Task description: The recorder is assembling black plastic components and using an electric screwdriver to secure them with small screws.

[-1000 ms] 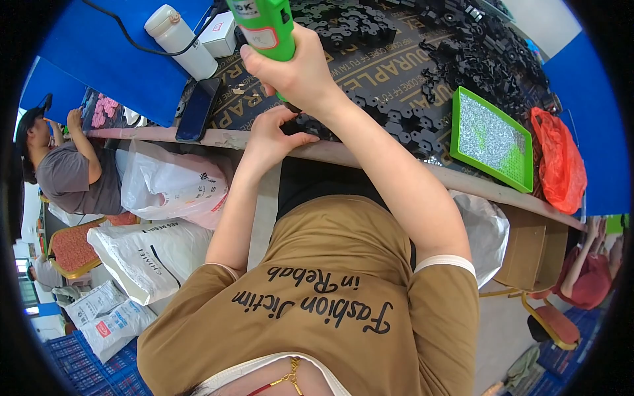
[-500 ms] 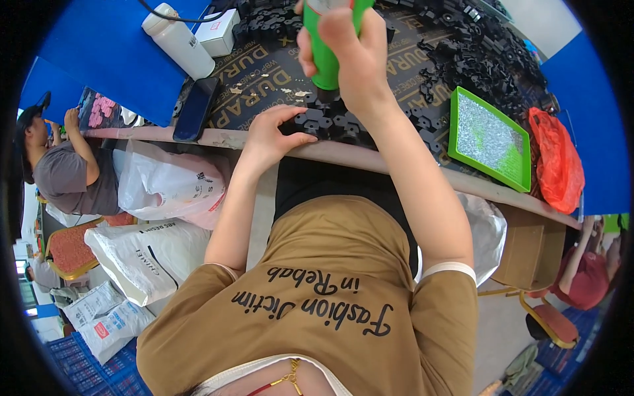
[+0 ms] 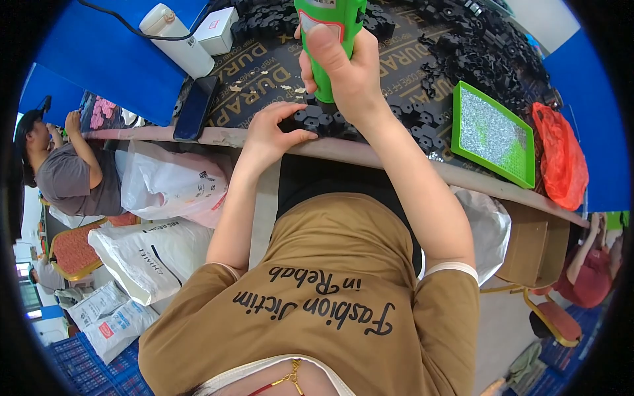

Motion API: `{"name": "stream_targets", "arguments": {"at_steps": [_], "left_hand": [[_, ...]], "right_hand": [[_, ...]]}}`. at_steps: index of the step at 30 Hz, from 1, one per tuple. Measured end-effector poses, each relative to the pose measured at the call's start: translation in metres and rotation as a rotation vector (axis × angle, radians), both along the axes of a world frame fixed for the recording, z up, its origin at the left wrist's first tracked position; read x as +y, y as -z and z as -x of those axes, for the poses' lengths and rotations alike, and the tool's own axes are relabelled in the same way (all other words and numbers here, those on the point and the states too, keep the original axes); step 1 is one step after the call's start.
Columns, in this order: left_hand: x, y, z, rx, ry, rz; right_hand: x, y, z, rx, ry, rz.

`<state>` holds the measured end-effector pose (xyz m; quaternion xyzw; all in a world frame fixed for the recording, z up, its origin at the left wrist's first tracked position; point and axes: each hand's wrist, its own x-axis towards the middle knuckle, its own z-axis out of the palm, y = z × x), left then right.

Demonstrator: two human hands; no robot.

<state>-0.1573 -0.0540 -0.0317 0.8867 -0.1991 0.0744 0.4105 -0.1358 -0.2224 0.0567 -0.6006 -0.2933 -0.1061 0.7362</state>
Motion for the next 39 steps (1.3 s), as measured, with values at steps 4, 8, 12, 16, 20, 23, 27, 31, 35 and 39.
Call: {"name": "stream_targets", "arguments": {"at_steps": [4, 8, 12, 16, 20, 23, 27, 31, 35, 39], "left_hand": [[-0.001, -0.003, 0.0, 0.018, -0.009, 0.007], [0.0, -0.002, -0.001, 0.002, -0.006, -0.014], [0.0, -0.001, -0.001, -0.001, -0.005, -0.005], [-0.002, -0.005, 0.001, 0.026, -0.002, -0.007], [0.0, -0.001, 0.001, -0.003, 0.001, -0.01], [0.0, 0.004, -0.001, -0.092, 0.026, -0.004], [0.0, 0.001, -0.001, -0.109, 0.032, -0.028], [0.008, -0.009, -0.007, 0.075, -0.042, 0.208], [0.016, -0.012, -0.052, 0.127, 0.089, 0.299], [0.01, -0.019, -0.084, 0.474, 0.501, 0.285]], "right_hand": [[0.0, 0.002, -0.004, 0.018, -0.046, 0.006], [0.001, 0.004, -0.006, 0.007, -0.093, 0.025], [0.0, 0.005, -0.008, 0.047, -0.132, 0.01], [-0.001, 0.004, -0.006, 0.048, -0.077, 0.024], [0.002, -0.001, -0.005, 0.023, 0.003, 0.007], [-0.004, -0.008, -0.008, 0.055, 0.022, -0.09], [-0.009, -0.036, -0.005, 0.014, 0.002, -0.272], [-0.006, -0.018, -0.06, -0.464, -0.754, -0.696], [-0.01, -0.013, -0.063, -0.392, -0.755, -0.723], [-0.007, -0.014, -0.067, -0.457, -0.662, -0.653]]}}
